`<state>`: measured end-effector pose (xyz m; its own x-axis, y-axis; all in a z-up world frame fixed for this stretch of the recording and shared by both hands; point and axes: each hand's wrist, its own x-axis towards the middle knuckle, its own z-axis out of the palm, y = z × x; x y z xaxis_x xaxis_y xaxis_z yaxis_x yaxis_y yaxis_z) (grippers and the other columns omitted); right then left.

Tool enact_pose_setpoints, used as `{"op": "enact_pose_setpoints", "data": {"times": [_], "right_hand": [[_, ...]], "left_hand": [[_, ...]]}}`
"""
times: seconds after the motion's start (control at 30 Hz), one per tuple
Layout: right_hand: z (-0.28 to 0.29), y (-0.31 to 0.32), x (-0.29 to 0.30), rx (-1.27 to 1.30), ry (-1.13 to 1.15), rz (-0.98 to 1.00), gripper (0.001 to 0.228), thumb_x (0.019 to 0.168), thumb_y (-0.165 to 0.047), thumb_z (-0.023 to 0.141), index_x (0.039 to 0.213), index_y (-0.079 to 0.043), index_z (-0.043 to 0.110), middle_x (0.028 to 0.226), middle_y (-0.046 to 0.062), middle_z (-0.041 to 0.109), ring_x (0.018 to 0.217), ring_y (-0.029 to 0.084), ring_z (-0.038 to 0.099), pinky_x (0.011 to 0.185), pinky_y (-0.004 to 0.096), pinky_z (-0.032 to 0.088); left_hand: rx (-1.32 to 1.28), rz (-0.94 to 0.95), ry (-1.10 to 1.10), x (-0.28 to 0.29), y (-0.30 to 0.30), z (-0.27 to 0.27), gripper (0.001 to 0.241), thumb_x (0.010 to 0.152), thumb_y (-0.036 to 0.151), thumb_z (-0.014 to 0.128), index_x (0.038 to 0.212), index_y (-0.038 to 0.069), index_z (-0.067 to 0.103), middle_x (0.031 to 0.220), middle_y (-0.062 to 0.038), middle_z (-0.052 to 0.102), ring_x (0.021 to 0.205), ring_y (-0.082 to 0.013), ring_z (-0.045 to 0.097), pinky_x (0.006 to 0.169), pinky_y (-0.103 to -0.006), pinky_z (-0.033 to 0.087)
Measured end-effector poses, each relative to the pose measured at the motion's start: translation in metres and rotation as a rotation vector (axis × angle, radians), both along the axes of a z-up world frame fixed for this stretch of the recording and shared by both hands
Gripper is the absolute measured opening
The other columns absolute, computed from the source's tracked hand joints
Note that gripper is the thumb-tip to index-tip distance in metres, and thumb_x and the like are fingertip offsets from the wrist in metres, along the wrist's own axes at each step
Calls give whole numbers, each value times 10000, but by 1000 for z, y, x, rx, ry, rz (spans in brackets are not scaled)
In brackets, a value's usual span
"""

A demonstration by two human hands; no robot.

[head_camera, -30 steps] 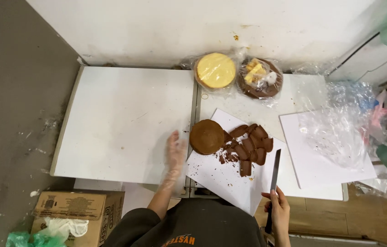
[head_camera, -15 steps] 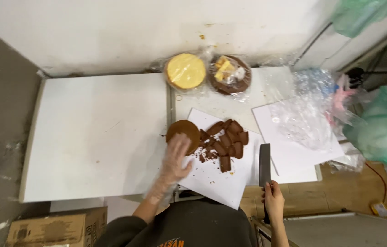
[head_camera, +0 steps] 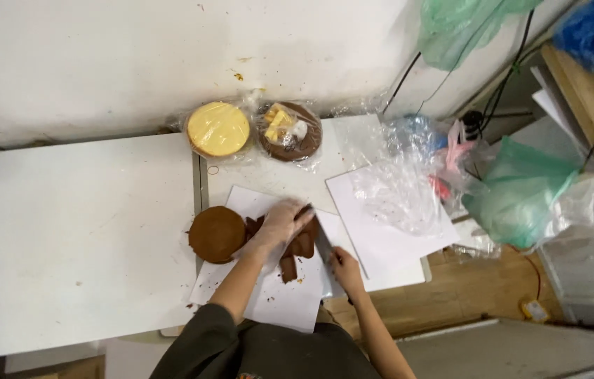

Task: The recorder organizes cake bases, puts them in plastic bags, and slices a chocolate cake base into pieces.

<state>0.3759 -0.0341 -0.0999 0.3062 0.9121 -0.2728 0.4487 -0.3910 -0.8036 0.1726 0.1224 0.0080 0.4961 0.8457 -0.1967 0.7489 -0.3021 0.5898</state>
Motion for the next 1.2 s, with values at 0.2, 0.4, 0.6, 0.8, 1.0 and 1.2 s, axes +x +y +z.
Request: {"op": "enact_pose_setpoints", "data": {"times": [0.2,0.4,0.6,0.8,1.0,1.2], "right_hand": [[-15,3,47,330,-253,222,254,927,-122,637,1141,-23,732,1002,133,730,799,242,689,735,387,569],[43,51,61,-77,-144,130,313,989,-194,601,1251,-40,679,1022,153,734,803,342,706,729,425,570],[8,96,33,211,-230,281,295,966,-170,637,1189,12,703,1055,241,725,918,390,708,818,432,555],[16,87,-2,314,-272,453,213,942,-129,647,1101,-5,718,1024,205,718,889,394,695,795,442,560],[29,85,8,343,-275,435,250,968,-135,616,1187,-45,695,1044,153,680,797,337,697,736,415,585],[25,95,48,332,-305,349,271,977,-146,632,1210,-32,711,1019,184,680,850,353,678,767,432,550]], "left_hand": [[85,126,-112,-40,-66,3,665,989,549,522,1446,66,541,1488,-168,552,1316,-347,522,1187,-447,355],[206,453,-453,-73,-96,-51,678,1032,530,450,1495,34,471,1588,-199,446,1486,-325,405,1243,-430,280],[259,685,-224,-28,-55,-68,810,1023,543,387,1566,-45,258,1632,-268,252,1527,-376,209,1203,-455,123],[156,784,139,-18,-30,-72,804,1037,602,379,1557,-5,294,1647,-204,273,1535,-344,230,1258,-398,150],[117,820,-223,-7,-75,-37,656,985,480,477,1502,77,474,1564,-152,443,1461,-299,409,1239,-385,265],[328,872,-229,-47,-23,-65,559,1061,332,489,1525,25,438,1630,-244,328,1473,-394,360,1186,-455,317]]}}
